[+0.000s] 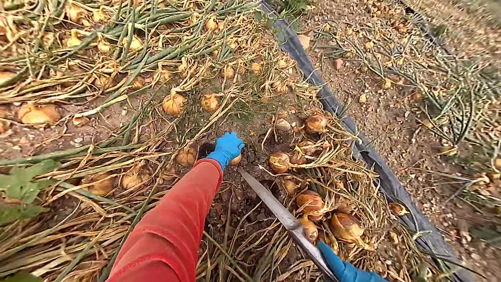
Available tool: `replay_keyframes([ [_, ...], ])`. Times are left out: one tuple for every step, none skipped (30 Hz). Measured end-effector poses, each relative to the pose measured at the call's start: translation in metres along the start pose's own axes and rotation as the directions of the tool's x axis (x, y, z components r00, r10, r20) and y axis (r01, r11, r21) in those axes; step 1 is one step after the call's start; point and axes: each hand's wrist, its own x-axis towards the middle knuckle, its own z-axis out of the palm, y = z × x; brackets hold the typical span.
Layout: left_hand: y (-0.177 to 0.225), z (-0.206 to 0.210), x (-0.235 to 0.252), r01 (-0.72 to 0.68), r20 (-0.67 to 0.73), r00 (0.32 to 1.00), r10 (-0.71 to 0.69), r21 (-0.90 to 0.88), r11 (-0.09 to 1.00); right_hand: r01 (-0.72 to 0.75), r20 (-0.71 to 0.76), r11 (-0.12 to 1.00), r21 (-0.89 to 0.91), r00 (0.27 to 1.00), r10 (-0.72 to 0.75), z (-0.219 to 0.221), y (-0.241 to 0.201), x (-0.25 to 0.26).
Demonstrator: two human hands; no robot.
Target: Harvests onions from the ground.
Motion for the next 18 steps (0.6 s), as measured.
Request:
replay_keyframes([
  [0.000,-0.001,0.000,0.001,0.004,1.000,-0.001,0.002,1.000,0.036,-0.052,0.997,-0.063,0.998,-0.039,0.004,-0.004,0.009],
  [-0.001,-0.001,0.001,0.000,0.000,1.000,0.000,-0.002,1.000,0.086,-0.117,0.991,-0.099,0.988,-0.098,0.010,-0.005,0.017],
  [-0.002,0.000,0.002,-0.003,-0.007,1.000,0.003,-0.005,1.000,0.108,-0.136,0.986,-0.125,0.983,-0.125,0.011,-0.008,0.022],
  [-0.002,0.001,0.003,-0.006,-0.014,1.000,0.006,-0.004,1.000,0.118,-0.142,0.981,-0.156,0.980,-0.140,0.011,-0.012,0.026],
  [-0.002,0.002,0.003,-0.008,-0.017,1.000,0.007,-0.006,1.000,0.116,-0.143,0.975,-0.187,0.979,-0.144,0.010,-0.016,0.028],
  [-0.001,0.003,0.003,-0.009,-0.017,1.000,0.009,-0.007,1.000,0.103,-0.137,0.971,-0.214,0.981,-0.134,0.007,-0.022,0.029],
  [0.000,0.004,0.004,-0.008,-0.019,1.000,0.008,-0.006,1.000,0.087,-0.121,0.969,-0.233,0.986,-0.118,0.003,-0.031,0.030],
  [0.000,0.002,0.005,-0.003,-0.022,1.000,0.003,-0.006,1.000,0.069,-0.086,0.968,-0.243,0.992,-0.092,-0.003,-0.041,0.032],
  [-0.002,0.002,0.005,0.001,-0.025,1.000,-0.001,-0.014,1.000,0.043,-0.038,0.967,-0.252,0.998,-0.054,-0.009,-0.053,0.034],
  [-0.002,0.003,0.005,0.002,-0.031,1.000,-0.003,-0.032,0.999,0.016,0.010,0.966,-0.256,1.000,-0.014,-0.014,-0.065,0.038],
  [0.000,0.005,0.006,0.007,-0.036,0.999,-0.008,-0.044,0.999,-0.010,0.047,0.968,-0.251,0.999,0.022,-0.016,-0.075,0.045],
  [0.002,0.006,0.005,0.014,-0.041,0.999,-0.016,-0.050,0.999,-0.019,0.053,0.971,-0.240,0.998,0.032,-0.013,-0.082,0.053],
  [0.004,0.007,0.004,0.021,-0.053,0.998,-0.024,-0.047,0.999,-0.031,0.101,0.976,-0.216,0.993,0.054,-0.009,-0.088,0.064],
  [0.007,0.007,-0.001,0.030,-0.066,0.997,-0.032,-0.041,0.999,-0.048,0.181,0.983,-0.176,0.980,0.080,-0.004,-0.092,0.074],
  [0.011,0.009,-0.008,0.038,-0.079,0.996,-0.040,-0.026,0.999,-0.059,0.242,0.988,-0.142,0.966,0.093,0.002,-0.094,0.084],
  [0.017,0.010,-0.016,0.048,-0.084,0.995,-0.048,-0.012,0.999,-0.067,0.261,0.992,-0.111,0.961,0.094,0.007,-0.094,0.093],
  [0.026,0.011,-0.026,0.063,-0.088,0.994,-0.064,-0.020,0.998,-0.073,0.258,0.994,-0.079,0.962,0.091,0.012,-0.091,0.101],
  [0.033,0.015,-0.031,0.090,-0.092,0.992,-0.091,-0.020,0.996,-0.084,0.247,0.995,-0.046,0.965,0.092,0.019,-0.086,0.107],
])
